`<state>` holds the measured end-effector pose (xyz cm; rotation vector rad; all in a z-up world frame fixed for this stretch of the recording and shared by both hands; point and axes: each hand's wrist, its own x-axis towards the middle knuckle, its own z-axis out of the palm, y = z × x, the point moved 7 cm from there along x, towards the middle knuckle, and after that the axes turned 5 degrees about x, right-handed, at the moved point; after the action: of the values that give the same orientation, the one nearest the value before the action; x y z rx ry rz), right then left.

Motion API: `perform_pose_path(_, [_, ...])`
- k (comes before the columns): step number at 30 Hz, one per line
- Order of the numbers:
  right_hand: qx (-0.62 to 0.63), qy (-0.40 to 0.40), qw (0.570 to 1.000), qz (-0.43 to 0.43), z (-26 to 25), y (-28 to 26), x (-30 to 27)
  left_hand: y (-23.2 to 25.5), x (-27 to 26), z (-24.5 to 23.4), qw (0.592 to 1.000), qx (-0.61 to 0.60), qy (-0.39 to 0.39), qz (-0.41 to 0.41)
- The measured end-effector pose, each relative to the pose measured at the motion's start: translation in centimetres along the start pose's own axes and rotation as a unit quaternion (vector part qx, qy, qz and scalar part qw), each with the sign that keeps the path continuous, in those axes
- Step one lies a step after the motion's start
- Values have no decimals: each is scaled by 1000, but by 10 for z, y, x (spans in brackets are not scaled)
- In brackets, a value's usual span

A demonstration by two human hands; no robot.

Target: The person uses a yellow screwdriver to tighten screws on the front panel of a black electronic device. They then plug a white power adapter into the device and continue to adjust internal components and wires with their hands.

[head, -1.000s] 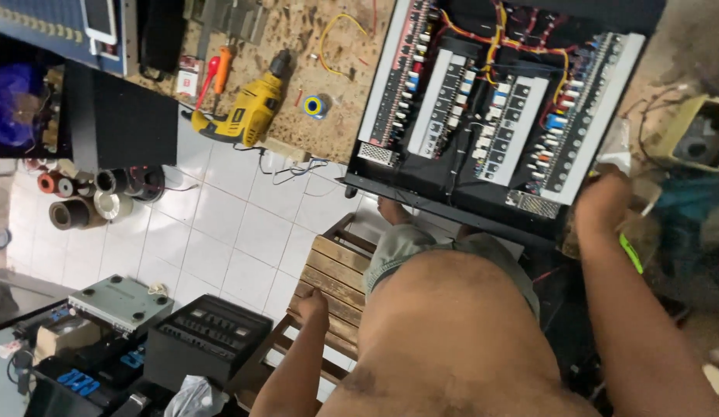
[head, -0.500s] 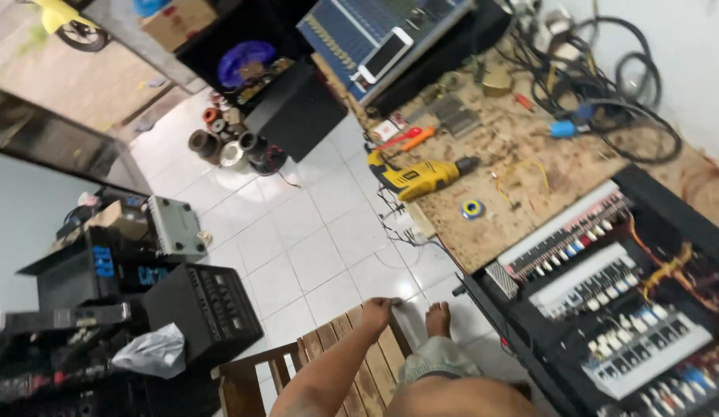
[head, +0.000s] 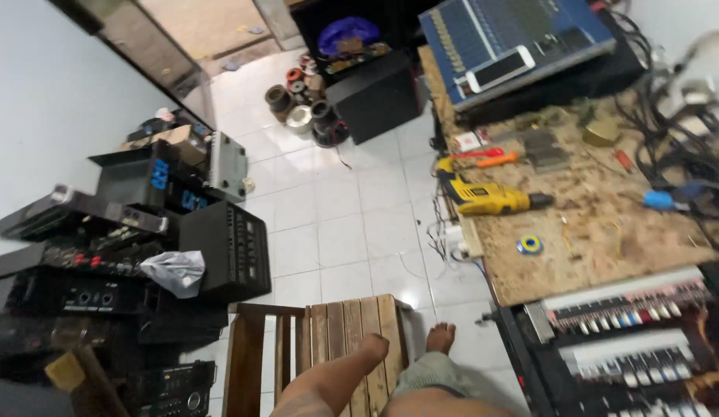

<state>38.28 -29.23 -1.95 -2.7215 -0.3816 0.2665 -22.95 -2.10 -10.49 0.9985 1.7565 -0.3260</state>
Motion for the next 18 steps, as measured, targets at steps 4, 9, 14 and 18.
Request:
perform_pose_path(4, [-94,10,979,183,-47,184,-139,10,-31,0,999,37,-19,16])
perform_pose_path(9, [11,203,969,138,-100,212,-239,90,-98,8,986,71,36,149])
perform_pose_path(14, [121,252,919,279,-138,151,-286,198,-159,53,876,171,65,446])
perform_pose_path(18, [98,323,933,125,-104,128,-309,274,-210,98,728,195,129,645])
